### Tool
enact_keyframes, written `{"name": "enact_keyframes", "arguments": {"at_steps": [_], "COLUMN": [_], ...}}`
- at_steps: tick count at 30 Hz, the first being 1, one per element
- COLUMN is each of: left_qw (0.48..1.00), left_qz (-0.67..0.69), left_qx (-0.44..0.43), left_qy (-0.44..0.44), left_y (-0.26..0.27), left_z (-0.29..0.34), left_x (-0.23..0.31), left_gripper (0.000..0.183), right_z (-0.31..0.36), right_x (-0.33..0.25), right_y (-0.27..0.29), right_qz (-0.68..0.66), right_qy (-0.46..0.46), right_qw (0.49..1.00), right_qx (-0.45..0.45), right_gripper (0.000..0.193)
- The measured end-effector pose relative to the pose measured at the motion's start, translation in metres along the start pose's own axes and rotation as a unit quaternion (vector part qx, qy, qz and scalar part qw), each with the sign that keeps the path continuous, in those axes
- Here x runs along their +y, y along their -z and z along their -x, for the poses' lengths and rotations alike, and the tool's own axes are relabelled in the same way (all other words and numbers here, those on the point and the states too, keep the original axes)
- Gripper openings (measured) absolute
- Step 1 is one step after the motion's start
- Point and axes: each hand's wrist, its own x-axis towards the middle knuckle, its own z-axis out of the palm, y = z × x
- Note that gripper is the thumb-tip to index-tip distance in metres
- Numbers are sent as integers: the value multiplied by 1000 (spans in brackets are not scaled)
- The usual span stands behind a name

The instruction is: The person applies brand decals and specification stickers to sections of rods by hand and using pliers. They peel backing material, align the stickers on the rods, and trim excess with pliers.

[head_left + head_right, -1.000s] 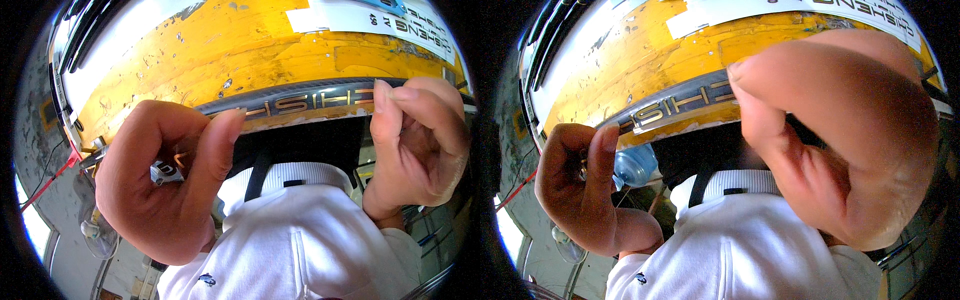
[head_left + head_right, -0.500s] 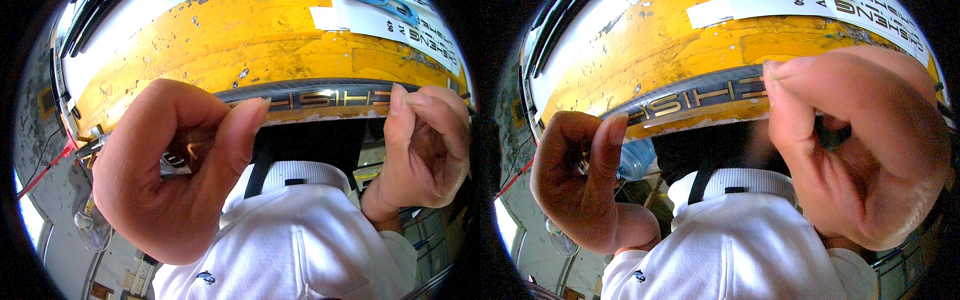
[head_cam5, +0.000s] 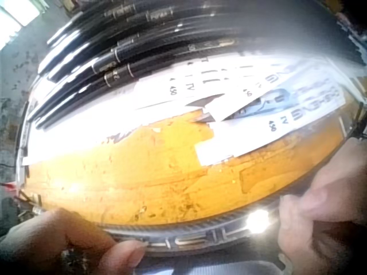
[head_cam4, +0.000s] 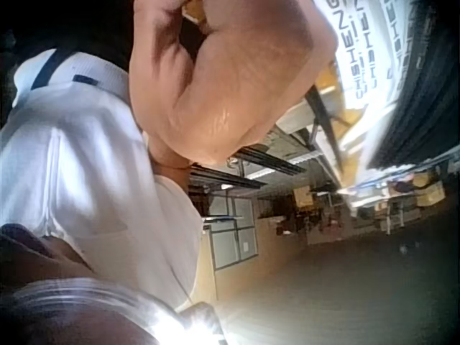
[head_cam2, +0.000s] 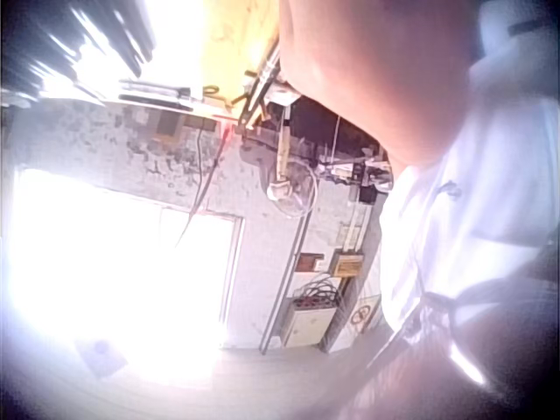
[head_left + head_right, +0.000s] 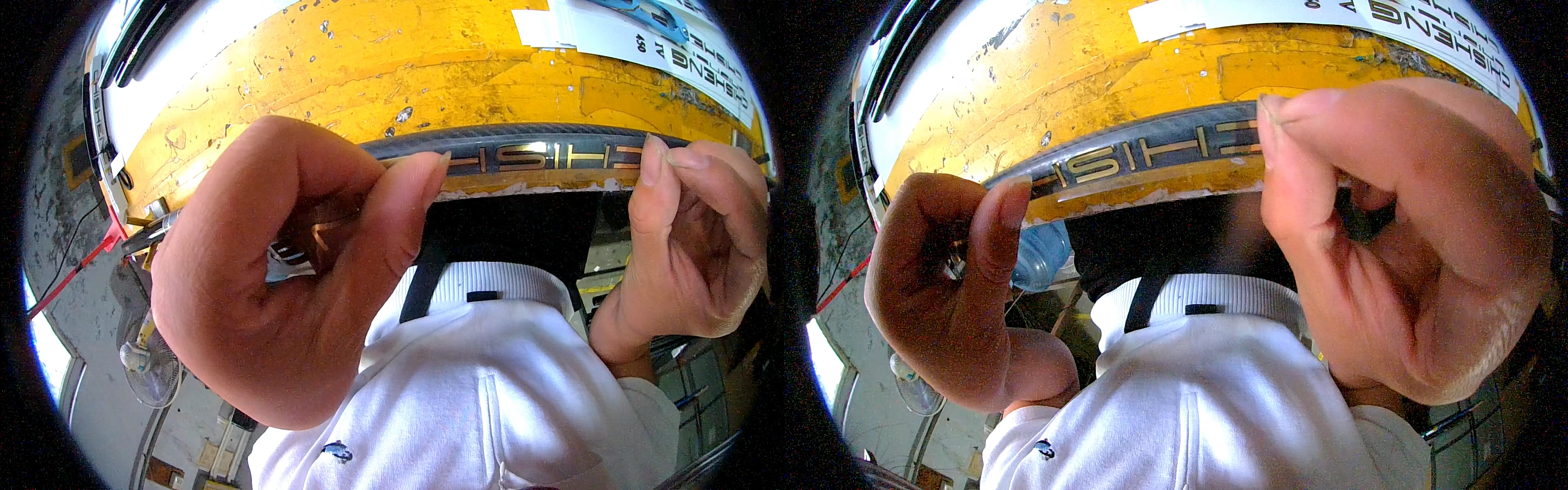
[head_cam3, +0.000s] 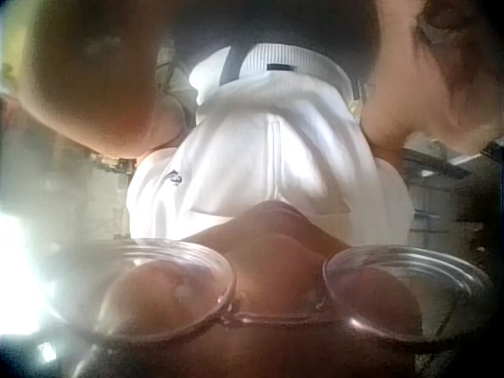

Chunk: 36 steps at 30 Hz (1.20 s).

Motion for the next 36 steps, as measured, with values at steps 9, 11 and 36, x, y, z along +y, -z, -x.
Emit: {"name": "enact_keyframes", "arguments": {"at_steps": [9,11,36], "left_qw": [999,999,999], "left_qz": [23,14,8], "left_qx": [-22,-13,-8], "left_qy": [9,42,37], "left_y": [5,6,1], "left_z": [3,6,2], "left_x": [4,7,5], "left_gripper": [18,18,17], "right_z": [-1,-14,28], "right_x": [-10,-4,-14], "right_y": [3,32,-7], "right_qz": [42,144,161], "right_qy": [9,103,66], "right_qw": [999,971,965], "right_qx": [-14,-159,-194], "right_gripper": [29,31,55]}}
